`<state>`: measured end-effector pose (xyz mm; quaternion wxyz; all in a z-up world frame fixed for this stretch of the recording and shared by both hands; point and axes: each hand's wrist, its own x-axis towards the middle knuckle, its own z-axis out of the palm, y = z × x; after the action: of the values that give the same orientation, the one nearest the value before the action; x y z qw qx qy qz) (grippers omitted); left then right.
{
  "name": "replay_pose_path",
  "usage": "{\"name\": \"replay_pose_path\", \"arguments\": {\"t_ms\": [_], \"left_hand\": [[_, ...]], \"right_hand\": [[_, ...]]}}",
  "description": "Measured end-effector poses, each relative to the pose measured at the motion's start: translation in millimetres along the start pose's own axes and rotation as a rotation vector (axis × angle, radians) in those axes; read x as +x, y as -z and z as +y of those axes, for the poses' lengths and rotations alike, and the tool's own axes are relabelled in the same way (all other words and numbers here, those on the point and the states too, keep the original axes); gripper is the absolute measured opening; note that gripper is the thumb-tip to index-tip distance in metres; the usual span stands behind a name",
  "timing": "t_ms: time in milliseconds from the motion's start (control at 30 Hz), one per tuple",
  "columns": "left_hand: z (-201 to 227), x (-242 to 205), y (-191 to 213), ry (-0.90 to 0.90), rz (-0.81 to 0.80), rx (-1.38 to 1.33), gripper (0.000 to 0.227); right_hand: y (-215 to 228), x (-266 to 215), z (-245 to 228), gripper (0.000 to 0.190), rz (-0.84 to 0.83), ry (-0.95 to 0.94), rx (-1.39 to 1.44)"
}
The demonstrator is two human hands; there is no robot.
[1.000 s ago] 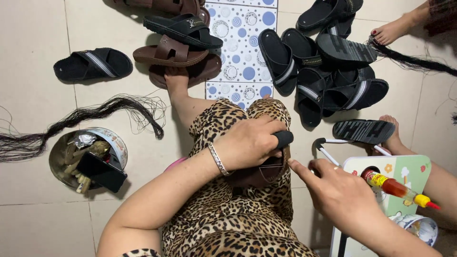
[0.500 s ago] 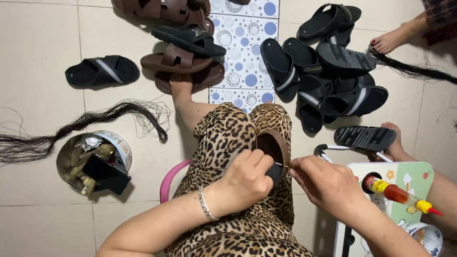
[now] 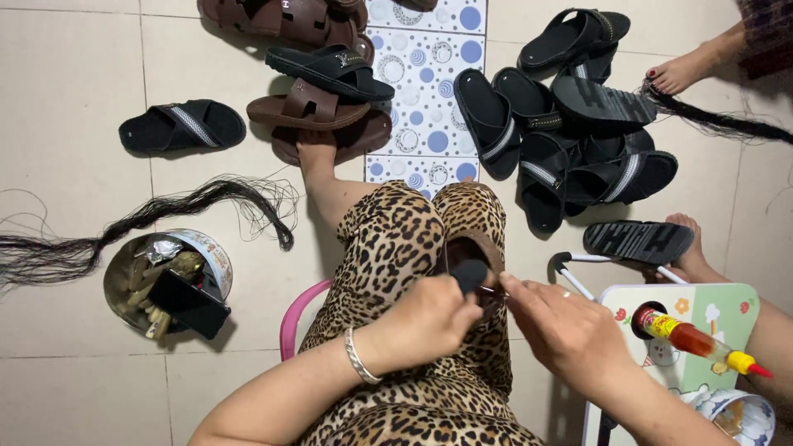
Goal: Hand-stitching a brown sandal strap using a needle and thread
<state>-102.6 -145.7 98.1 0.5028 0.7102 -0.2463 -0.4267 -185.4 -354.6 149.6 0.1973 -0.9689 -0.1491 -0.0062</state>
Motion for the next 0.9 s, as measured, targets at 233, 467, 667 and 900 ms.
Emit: {"name": "replay_pose_path", "arguments": {"t_ms": [233, 467, 667, 900], "left_hand": [[-9, 4, -2, -0.384, 0.23, 0.129, 0.039], [-13, 6, -27, -0.509, 0.404, 0.305, 0.009], [-6, 1, -13, -0.38, 0.494, -0.169, 0.021], [1, -3, -7, -0.444, 0.518, -0.003, 0.034]], "right_hand": [[61, -16, 26, 0.06, -0.629, -0.556, -0.189], [-33, -38, 30, 0.037, 0.037, -0.706, 1.179], [8, -59, 42, 0.042, 0.485, -0.671, 1.223], [-44, -34, 8, 0.01, 0.194, -0.559, 1.09]]}}
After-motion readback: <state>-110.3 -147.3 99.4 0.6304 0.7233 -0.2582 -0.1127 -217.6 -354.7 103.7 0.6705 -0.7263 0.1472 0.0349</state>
